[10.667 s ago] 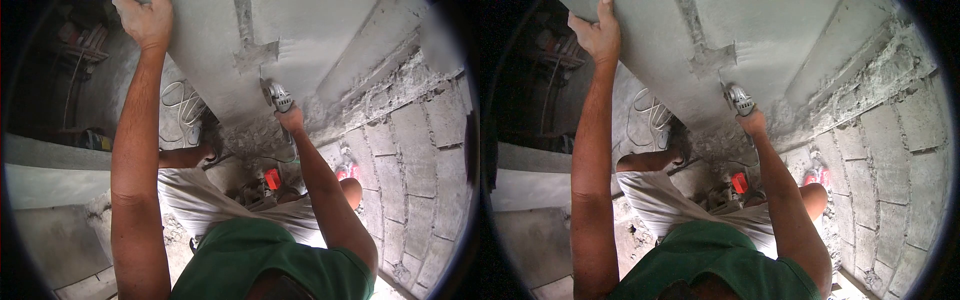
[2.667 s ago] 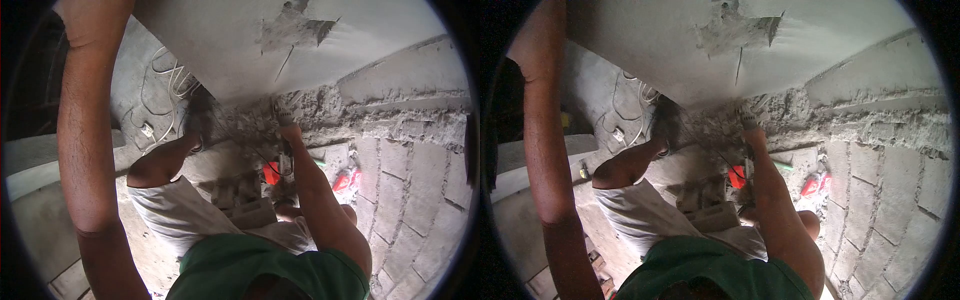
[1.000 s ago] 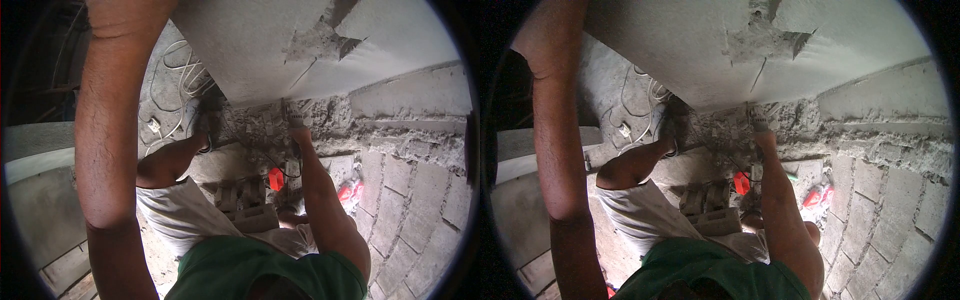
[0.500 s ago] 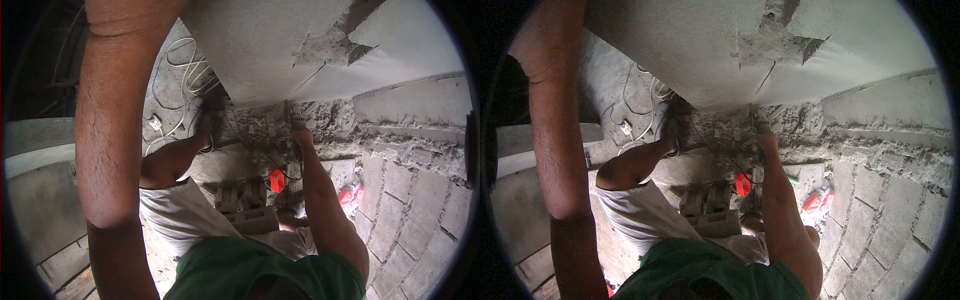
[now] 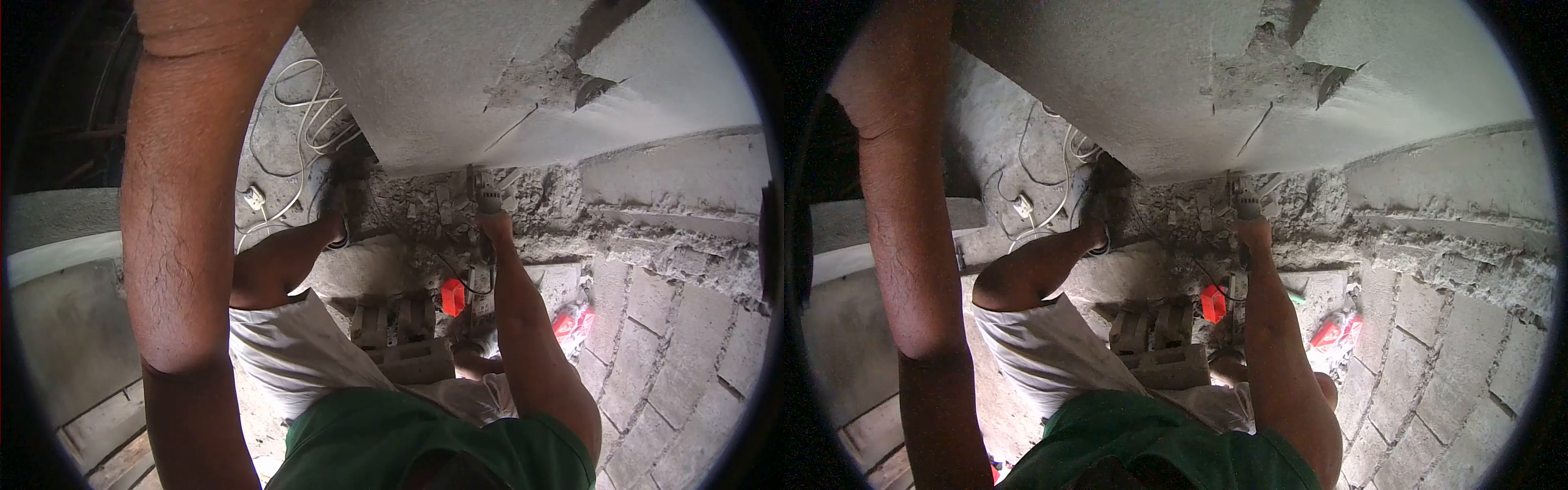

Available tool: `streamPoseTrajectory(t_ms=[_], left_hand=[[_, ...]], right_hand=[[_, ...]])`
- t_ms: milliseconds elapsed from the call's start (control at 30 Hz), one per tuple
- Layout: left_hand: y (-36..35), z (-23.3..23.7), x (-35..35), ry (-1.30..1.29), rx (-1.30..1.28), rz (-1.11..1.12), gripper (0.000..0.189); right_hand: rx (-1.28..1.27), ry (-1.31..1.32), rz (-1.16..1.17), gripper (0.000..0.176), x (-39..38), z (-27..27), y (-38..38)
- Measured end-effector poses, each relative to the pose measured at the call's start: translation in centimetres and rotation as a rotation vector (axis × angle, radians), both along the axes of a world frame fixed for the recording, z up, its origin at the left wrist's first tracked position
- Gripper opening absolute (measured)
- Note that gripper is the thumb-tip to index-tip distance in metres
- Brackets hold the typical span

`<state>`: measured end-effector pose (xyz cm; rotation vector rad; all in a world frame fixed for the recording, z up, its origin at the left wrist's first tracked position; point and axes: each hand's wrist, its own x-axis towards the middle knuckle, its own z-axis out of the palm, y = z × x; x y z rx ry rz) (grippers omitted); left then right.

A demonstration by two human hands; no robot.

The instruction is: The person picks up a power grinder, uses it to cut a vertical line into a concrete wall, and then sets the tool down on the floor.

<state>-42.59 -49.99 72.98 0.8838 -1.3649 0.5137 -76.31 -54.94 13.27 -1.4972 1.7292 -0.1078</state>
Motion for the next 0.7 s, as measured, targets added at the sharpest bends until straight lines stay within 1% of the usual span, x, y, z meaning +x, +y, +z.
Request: streamPoseTrajectory(t_ms=[67,100,167,267,400,467,600,700], left_hand=[[0.0,0.1,0.0,-0.001,-0.003,0.002,0.08],[0.0,0.1,-0.1,-0.001,-0.004,0.0,0.08],[0.0,0.1,-0.1,-0.001,-0.004,0.002,0.08],[0.0,0.2,-0.1,-0.004,-0.008,0.0,0.08],[0.1,0.3,-0.1,0.003,-0.011,-0.007,0.08],[0.1,0.4,-0.2,0.006,-0.012,-0.01,0.08],[0.2,0.7,-0.2,0.012,-0.011,-0.016,0.08],[0.4,0.7,-0.3,0.014,-0.013,-0.015,0.08]], right_hand=[[0.082,0.015,0.013,0.045,0.6,2.9,0.0],[0.083,0.015,0.014,0.045,0.7,2.6,0.0],[-0.041,0.081,0.041,0.046,0.0,-0.3,-0.2],[-0.047,0.094,0.052,0.05,-0.7,-1.8,-0.3],[-0.053,0.087,0.0,0.053,0.1,2.3,0.3],[-0.006,0.087,0.005,0.055,0.4,4.0,0.4],[0.026,0.074,0.015,0.056,0.2,4.2,0.6],[0.029,0.099,-0.023,0.056,0.4,5.1,0.8]])
